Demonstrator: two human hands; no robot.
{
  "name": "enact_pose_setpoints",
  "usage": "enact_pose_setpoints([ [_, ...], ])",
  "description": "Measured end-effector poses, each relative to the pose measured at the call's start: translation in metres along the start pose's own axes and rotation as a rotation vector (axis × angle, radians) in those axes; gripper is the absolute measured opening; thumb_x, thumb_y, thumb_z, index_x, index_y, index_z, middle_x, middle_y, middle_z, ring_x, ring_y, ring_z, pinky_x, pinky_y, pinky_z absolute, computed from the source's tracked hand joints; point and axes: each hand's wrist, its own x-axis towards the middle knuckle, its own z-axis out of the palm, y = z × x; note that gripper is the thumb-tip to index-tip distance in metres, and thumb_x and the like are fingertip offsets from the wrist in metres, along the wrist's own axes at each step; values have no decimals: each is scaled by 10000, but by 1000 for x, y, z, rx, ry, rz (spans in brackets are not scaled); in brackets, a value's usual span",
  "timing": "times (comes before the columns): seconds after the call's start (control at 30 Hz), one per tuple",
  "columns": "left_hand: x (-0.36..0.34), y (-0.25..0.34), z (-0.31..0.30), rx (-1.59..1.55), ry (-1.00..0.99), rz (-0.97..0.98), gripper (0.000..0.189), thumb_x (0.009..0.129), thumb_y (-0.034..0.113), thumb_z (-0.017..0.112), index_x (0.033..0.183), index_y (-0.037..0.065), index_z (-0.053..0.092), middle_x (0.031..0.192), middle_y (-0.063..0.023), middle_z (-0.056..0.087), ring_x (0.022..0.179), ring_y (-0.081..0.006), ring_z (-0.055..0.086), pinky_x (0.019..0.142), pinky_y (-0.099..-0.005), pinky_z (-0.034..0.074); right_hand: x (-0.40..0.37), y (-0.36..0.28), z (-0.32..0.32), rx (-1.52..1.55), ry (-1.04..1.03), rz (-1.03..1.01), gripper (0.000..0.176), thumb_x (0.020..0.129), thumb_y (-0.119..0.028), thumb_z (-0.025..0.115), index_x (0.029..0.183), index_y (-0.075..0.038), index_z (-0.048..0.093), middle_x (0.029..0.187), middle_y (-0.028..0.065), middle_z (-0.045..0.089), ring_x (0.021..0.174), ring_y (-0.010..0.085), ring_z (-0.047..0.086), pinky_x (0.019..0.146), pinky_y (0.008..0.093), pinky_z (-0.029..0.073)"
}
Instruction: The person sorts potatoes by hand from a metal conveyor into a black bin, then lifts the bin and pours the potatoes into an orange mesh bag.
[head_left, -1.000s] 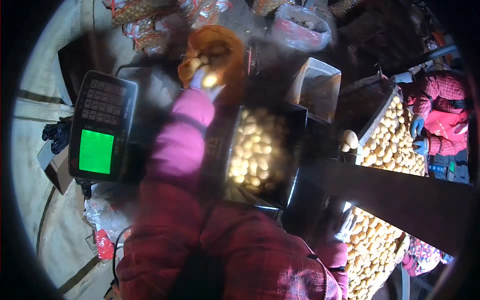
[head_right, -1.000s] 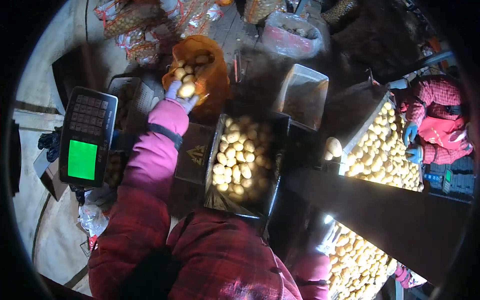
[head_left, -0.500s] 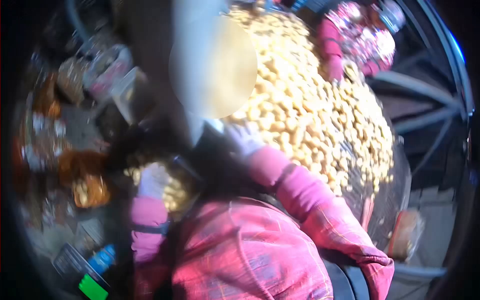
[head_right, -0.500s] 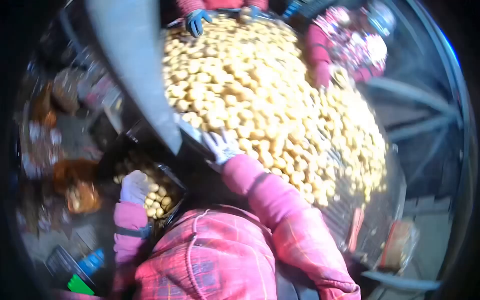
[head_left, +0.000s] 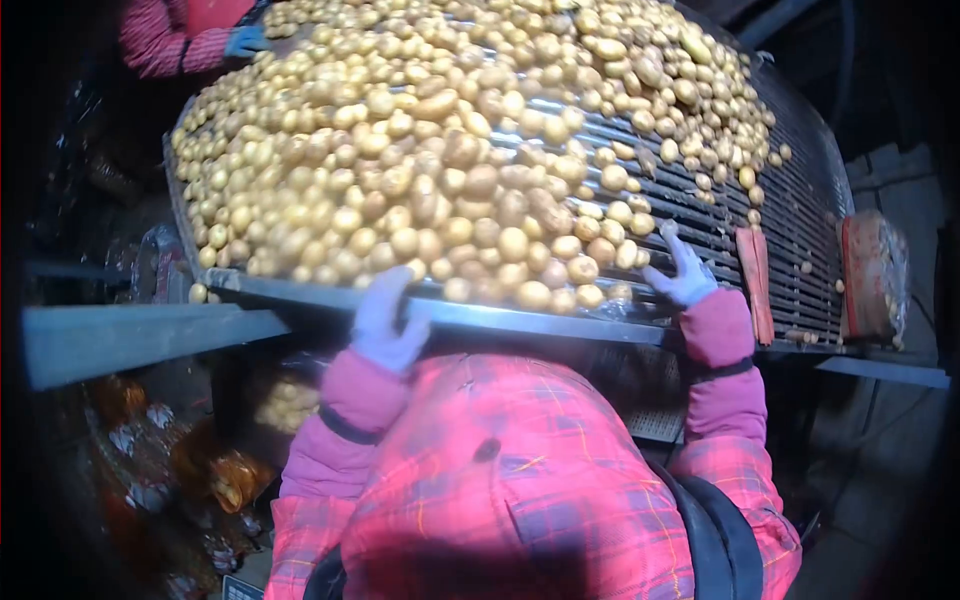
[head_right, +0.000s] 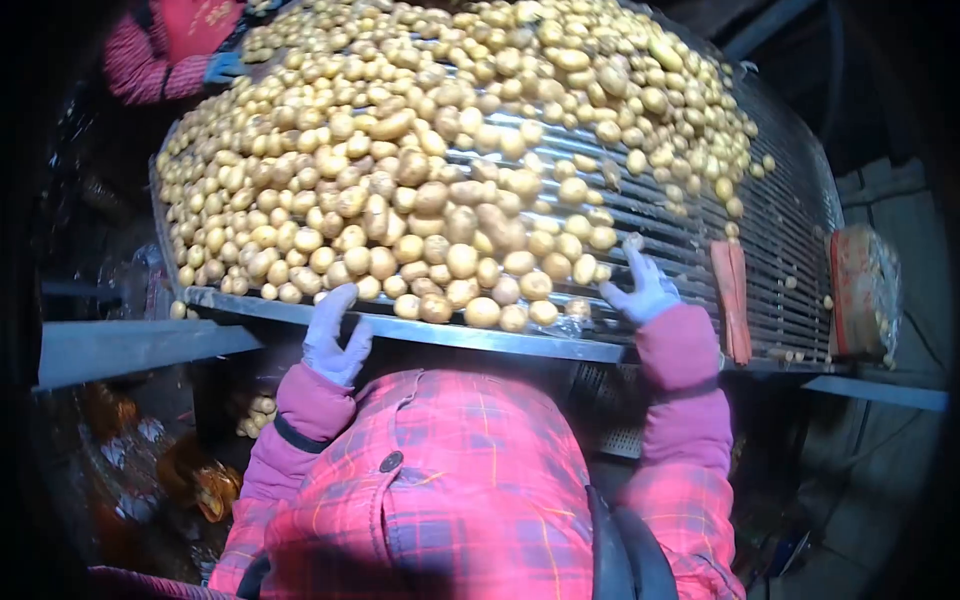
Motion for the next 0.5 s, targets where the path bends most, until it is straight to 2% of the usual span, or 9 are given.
enact_pose_setpoints([
  [0.03,3,0,15,66,-33,21,506,762,139,651,1225,9,497,1199,-181,520,1129,-296,497,955,-378,402,-12,1,-9,194,-203,85,872,722,-447,655,1384,-16,284,1299,254,437,1244,332,414,1031,365,329],
  [0.07,16,11,22,135,-78,155,572,724,188,677,1236,13,492,1215,-202,502,1134,-345,483,973,-418,382,-19,-4,-17,391,-405,168,913,715,-453,666,1395,-7,252,1306,263,428,1256,324,405,1036,354,323],
  [0.17,29,30,58,201,-128,263,629,681,244,690,1242,37,496,1267,-220,442,1167,-397,432,979,-469,353,-16,0,24,371,-330,13,1019,652,-439,732,1391,35,213,1312,282,413,1261,337,394,1034,350,328],
  [0.2,34,37,67,265,-167,298,658,660,293,694,1244,60,502,1290,-220,417,1177,-404,416,974,-487,345,-13,-23,8,240,-420,128,1039,655,-439,734,1395,38,182,1305,290,416,1237,357,417,1020,367,345],
  [0.27,42,43,84,285,-238,358,698,634,354,700,1249,89,504,1305,-218,402,1174,-426,409,963,-513,335,-3,-28,21,344,-322,119,1051,679,-460,712,1404,31,131,1287,300,427,1210,389,436,1004,386,360],
  [0.4,55,48,95,359,-256,318,723,598,431,704,1224,115,531,1310,-197,400,1176,-442,400,944,-536,328,24,-51,29,430,-401,68,1055,704,-466,692,1415,19,82,1298,307,409,1217,399,424,1011,390,353],
  [0.5,60,51,92,427,-289,278,731,584,444,707,1229,150,531,1320,-192,396,1192,-446,386,943,-554,315,36,-55,49,446,-300,49,1043,731,-462,668,1426,6,47,1305,317,395,1232,418,399,1016,406,344],
])
